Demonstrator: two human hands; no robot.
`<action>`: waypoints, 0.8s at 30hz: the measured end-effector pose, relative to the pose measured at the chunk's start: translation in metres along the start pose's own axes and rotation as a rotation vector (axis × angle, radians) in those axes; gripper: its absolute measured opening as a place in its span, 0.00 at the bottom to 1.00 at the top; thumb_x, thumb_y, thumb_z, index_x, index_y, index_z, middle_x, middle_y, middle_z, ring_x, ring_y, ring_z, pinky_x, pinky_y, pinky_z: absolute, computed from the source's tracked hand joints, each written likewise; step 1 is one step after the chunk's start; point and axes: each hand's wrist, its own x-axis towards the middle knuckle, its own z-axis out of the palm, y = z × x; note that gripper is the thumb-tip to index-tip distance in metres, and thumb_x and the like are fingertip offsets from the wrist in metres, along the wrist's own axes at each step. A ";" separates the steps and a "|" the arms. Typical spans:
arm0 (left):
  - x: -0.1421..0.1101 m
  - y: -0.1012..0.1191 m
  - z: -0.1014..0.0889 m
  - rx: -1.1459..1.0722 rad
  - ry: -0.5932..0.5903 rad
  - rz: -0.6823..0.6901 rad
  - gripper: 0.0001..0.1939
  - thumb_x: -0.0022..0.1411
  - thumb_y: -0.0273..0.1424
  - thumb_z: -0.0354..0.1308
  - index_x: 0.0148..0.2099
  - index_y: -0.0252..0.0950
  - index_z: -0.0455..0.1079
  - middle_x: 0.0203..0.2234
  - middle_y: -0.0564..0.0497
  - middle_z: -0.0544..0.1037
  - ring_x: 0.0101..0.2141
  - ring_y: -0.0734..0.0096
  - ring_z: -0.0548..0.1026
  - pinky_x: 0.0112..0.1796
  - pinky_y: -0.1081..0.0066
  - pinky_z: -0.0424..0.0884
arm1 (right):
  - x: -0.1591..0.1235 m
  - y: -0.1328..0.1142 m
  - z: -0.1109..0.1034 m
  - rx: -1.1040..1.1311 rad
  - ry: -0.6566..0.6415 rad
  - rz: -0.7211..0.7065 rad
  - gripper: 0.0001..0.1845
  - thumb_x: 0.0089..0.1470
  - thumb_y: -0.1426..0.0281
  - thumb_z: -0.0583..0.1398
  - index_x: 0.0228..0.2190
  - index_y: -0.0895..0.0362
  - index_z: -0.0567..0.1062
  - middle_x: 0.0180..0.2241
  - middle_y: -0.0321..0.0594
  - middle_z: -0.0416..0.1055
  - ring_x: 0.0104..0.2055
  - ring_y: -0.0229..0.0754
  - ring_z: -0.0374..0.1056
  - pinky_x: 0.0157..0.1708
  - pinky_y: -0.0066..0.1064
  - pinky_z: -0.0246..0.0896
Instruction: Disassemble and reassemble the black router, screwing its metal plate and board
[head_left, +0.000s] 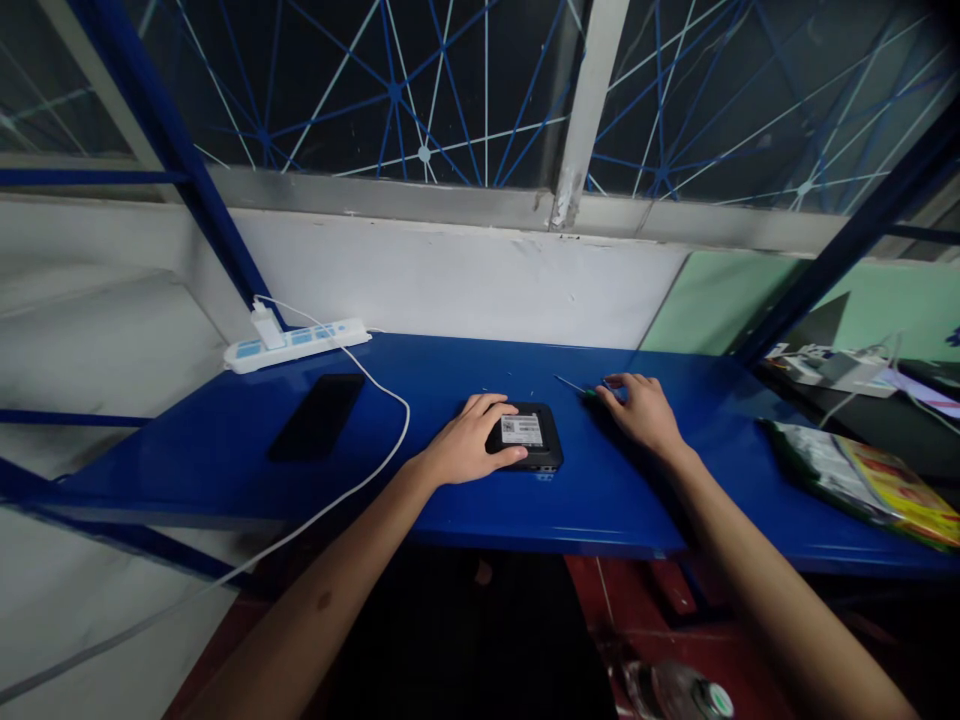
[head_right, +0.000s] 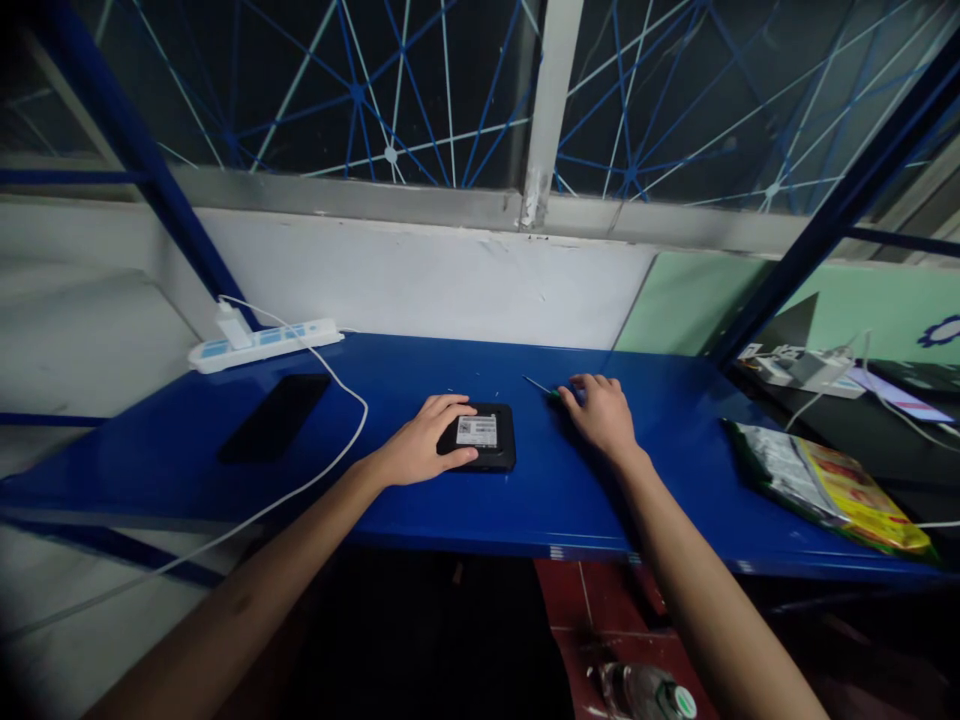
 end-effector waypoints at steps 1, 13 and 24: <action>0.000 -0.001 0.001 0.000 0.005 -0.001 0.31 0.64 0.52 0.58 0.62 0.42 0.62 0.63 0.41 0.63 0.64 0.44 0.58 0.56 0.42 0.68 | 0.000 0.000 0.000 -0.007 -0.006 0.007 0.23 0.62 0.53 0.54 0.43 0.57 0.79 0.41 0.50 0.78 0.46 0.57 0.68 0.48 0.47 0.63; 0.000 -0.001 0.002 0.017 0.024 -0.001 0.32 0.63 0.51 0.59 0.62 0.39 0.61 0.63 0.40 0.63 0.63 0.45 0.59 0.58 0.43 0.66 | -0.002 -0.003 0.000 -0.086 -0.068 0.009 0.28 0.61 0.49 0.55 0.45 0.58 0.80 0.43 0.53 0.76 0.49 0.59 0.66 0.50 0.48 0.63; 0.000 -0.001 0.003 0.011 0.019 -0.007 0.31 0.64 0.52 0.58 0.62 0.41 0.61 0.62 0.41 0.64 0.63 0.45 0.60 0.57 0.44 0.66 | 0.000 0.002 0.000 -0.119 -0.132 0.121 0.37 0.69 0.52 0.41 0.30 0.58 0.81 0.35 0.58 0.80 0.40 0.55 0.76 0.42 0.40 0.62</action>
